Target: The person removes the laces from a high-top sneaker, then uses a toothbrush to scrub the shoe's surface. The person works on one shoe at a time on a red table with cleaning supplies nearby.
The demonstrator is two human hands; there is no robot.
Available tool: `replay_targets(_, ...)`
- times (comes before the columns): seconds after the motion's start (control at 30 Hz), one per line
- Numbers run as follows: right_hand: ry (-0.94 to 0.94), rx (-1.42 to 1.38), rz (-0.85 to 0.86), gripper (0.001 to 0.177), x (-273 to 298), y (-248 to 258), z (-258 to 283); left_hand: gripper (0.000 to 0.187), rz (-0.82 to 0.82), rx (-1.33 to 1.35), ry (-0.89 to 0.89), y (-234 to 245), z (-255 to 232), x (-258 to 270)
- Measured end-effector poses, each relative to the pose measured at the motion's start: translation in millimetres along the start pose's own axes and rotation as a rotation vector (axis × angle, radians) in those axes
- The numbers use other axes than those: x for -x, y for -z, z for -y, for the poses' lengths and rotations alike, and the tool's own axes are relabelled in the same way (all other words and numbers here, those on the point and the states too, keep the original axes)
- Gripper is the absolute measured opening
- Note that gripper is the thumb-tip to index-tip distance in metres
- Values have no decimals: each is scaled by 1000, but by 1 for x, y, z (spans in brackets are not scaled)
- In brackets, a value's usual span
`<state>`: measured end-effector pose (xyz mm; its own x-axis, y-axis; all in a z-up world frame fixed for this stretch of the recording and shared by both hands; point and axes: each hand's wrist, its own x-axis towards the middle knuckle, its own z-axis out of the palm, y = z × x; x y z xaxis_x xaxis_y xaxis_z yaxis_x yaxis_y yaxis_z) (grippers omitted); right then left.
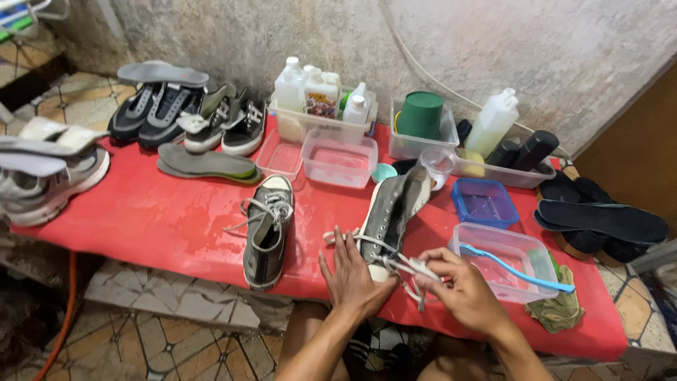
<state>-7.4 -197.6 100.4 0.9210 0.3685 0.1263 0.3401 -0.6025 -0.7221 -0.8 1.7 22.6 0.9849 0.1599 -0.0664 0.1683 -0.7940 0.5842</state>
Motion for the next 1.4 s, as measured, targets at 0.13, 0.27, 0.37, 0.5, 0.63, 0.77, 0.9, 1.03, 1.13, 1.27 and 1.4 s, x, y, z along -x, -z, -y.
replay_targets(0.13,-40,-104,18,19,-6,-10,-20,134,-107,33,-19,-2,-2,3)
replay_targets(0.27,-201,-405,-25,19,-15,-14,-11,133,-136,6,-57,-15,5,-1)
replay_targets(0.37,-224,-80,-159,11,-26,-15,2,119,-244,36,-79,-27,10,-5)
replay_targets(0.5,-221,1,-126,22,-25,-22,-10,112,-234,65,-64,-20,5,-1)
replay_targets(0.63,-22,-236,-69,25,-12,-17,-13,113,-287,77,-74,-20,4,-2)
replay_targets(0.77,-212,-692,144,26,3,-15,-2,118,-242,95,-51,-17,3,2)
replay_targets(0.9,-113,-759,192,18,8,-6,6,113,-272,65,-82,-22,6,-3)
replay_targets(1.03,-224,-748,251,47,19,5,18,119,-275,39,-73,-23,7,-1)
replay_targets(1.13,-197,-846,286,52,22,16,31,119,-241,27,-56,-25,8,-3)
replay_targets(1.27,-114,-1130,360,78,28,16,36,116,-224,3,-53,-19,5,-1)
replay_targets(1.4,-186,-1167,313,88,30,12,23,121,-250,1,-58,-22,7,-3)
